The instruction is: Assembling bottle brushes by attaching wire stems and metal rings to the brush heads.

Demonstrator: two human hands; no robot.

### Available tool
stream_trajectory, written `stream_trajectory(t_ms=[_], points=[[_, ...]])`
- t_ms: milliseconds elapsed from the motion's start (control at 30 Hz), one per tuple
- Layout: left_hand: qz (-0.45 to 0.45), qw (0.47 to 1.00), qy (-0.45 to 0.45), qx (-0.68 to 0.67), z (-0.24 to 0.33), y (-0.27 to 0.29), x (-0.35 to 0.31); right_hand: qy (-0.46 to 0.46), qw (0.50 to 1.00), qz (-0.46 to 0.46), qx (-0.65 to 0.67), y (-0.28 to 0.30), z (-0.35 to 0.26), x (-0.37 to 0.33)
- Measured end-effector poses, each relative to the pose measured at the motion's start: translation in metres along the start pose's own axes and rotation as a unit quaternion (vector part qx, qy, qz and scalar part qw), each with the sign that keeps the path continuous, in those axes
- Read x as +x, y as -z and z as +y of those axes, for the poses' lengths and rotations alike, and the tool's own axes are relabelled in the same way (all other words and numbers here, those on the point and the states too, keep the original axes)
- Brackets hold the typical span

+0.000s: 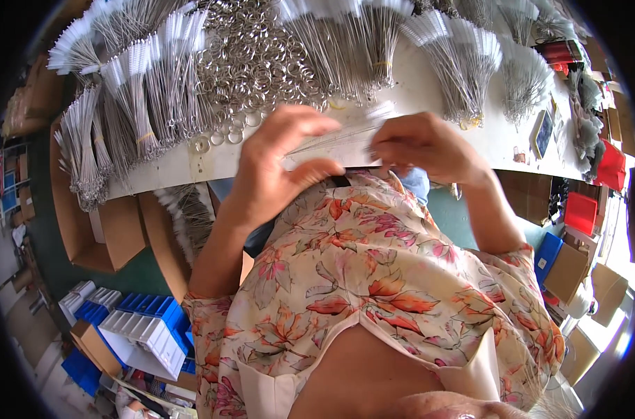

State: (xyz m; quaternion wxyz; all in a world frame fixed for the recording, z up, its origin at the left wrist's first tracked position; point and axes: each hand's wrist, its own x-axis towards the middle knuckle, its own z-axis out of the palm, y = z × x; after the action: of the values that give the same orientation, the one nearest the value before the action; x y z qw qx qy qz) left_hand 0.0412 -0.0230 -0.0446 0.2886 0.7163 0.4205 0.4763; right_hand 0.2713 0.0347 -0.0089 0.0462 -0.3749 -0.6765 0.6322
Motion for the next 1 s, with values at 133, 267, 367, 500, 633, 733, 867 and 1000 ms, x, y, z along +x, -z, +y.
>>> stream_trajectory(t_ms=[133,267,367,500,633,733,867,1000], points=[[0.026,0.952,0.237,0.193,-0.029,0.014,-0.045,-0.076,0.763,0.174,-0.618,0.031,0.067,-0.048],[-0.001,0.941,0.175,0.291,-0.04,0.001,-0.065,-0.071,0.874,0.224,-0.425,0.026,0.081,-0.043],[0.026,0.96,0.265,0.091,-0.034,0.004,-0.057,0.091,0.959,0.21,-0.167,-0.005,0.055,-0.013],[0.125,0.912,0.283,-0.269,-0.001,0.005,-0.024,0.286,0.933,0.171,-0.139,-0.049,0.011,0.038],[0.067,0.966,0.193,-0.16,0.007,0.023,-0.007,0.298,0.934,0.152,-0.124,-0.049,-0.006,0.053],[0.042,0.965,0.17,-0.195,0.011,0.033,0.0,0.244,0.964,0.102,-0.036,-0.037,-0.018,0.049],[0.008,0.98,0.119,-0.158,0.01,0.034,0.006,0.151,0.984,0.048,0.086,-0.031,-0.018,0.044],[0.003,0.979,0.101,-0.177,0.009,0.033,0.011,0.141,0.978,0.043,0.147,-0.029,-0.014,0.044]])
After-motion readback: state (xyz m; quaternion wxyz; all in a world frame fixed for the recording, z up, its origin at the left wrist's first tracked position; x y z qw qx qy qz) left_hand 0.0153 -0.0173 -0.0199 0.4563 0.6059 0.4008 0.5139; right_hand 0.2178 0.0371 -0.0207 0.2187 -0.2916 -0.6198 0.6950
